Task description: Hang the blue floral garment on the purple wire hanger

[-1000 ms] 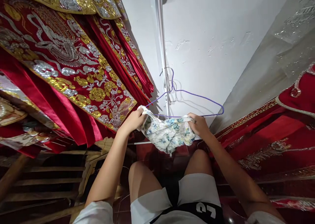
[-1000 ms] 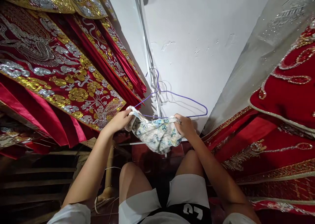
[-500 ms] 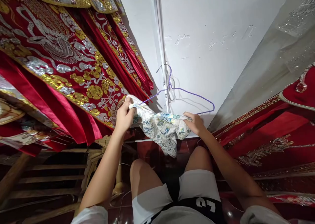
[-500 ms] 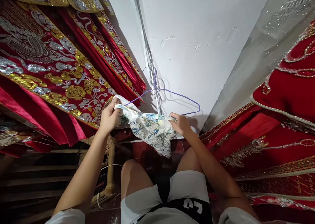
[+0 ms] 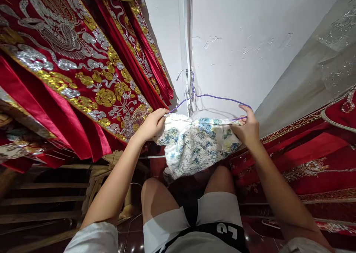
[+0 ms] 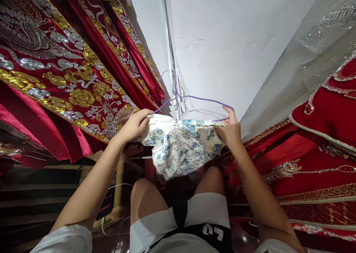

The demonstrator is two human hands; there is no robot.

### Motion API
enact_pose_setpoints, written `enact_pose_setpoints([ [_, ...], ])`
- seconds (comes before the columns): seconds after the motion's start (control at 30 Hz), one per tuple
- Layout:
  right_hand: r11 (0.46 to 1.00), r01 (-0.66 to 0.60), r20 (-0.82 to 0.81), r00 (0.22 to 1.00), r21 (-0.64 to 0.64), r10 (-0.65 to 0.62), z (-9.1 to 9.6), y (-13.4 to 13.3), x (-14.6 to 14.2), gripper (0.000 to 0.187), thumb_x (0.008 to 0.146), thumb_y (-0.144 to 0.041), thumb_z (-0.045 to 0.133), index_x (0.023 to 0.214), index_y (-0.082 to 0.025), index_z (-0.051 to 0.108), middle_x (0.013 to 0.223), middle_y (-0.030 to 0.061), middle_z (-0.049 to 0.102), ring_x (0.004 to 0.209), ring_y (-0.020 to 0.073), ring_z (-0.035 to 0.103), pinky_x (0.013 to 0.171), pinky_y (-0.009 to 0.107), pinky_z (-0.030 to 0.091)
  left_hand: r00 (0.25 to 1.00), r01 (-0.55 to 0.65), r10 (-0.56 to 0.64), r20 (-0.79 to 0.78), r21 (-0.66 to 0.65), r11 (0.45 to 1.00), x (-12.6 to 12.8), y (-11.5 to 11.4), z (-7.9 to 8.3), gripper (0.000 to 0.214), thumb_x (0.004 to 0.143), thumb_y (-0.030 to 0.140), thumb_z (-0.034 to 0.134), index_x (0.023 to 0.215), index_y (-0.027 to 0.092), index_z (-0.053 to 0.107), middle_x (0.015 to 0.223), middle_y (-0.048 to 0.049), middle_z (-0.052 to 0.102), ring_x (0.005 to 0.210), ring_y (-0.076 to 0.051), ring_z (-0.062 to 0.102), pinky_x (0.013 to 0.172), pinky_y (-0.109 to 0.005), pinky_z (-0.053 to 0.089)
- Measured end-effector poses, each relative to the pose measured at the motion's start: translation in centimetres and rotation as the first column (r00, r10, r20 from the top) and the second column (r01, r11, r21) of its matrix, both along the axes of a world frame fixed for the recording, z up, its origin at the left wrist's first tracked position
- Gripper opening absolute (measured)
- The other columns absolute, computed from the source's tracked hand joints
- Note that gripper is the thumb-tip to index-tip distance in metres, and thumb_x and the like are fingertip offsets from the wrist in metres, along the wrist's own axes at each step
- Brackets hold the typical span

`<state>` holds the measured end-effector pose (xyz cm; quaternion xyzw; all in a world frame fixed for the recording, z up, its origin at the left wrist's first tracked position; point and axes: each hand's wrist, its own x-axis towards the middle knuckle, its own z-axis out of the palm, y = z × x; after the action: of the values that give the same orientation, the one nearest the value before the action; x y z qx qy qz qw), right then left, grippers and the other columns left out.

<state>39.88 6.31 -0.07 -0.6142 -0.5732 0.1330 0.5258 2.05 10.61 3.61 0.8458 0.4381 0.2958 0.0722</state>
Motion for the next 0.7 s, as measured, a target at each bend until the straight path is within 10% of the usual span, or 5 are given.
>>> enact_pose_setpoints([
  [0.33, 0.999, 0.003, 0.181, 0.984, -0.054, 0.007, 0.7, -1.8, 0.7, 0.097, 0.07, -0.035, 0.077, 0.158, -0.017, 0.042, 0.071, 0.002, 0.071, 0.057, 0.0203, 0.057, 0.06, 0.032, 0.045, 0.998, -0.055, 0.055, -0.02, 0.007, 0.998, 0.1, 0.5, -0.4, 0.031, 0.095, 0.02, 0.038, 0.114, 0.018, 0.063, 0.102, -0.0097, 0.063, 0.098, -0.026, 0.06, 0.091, -0.037, 0.048],
  [0.5, 0.964, -0.216, 0.175, 0.954, -0.157, 0.242, 2.7, -1.1, 2.7, 0.033, 0.077, -0.044, 0.074, 0.096, -0.018, 0.081, 0.063, 0.0008, 0.066, 0.064, 0.0197, 0.06, 0.057, 0.028, 0.042, 0.976, -0.211, 0.206, 0.068, 0.091, 0.973, -0.4, 0.2, 0.4, 0.026, 0.097, 0.029, 0.045, 0.109, 0.019, 0.065, 0.104, -0.0095, 0.058, 0.1, -0.026, 0.058, 0.094, -0.038, 0.048],
  [0.7, 0.745, -0.572, -0.343, 0.815, -0.344, 0.467, 3.3, -0.5, 1.6, 0.049, 0.079, -0.066, 0.072, 0.066, -0.018, 0.068, 0.061, 0.0045, 0.065, 0.054, 0.0203, 0.06, 0.048, 0.031, 0.045, 0.845, -0.419, 0.402, 0.353, -0.033, 0.908, -0.2, 0.9, 0.1, 0.018, 0.088, 0.036, 0.058, 0.093, 0.019, 0.059, 0.086, -0.0026, 0.063, 0.08, -0.018, 0.059, 0.08, -0.03, 0.048],
])
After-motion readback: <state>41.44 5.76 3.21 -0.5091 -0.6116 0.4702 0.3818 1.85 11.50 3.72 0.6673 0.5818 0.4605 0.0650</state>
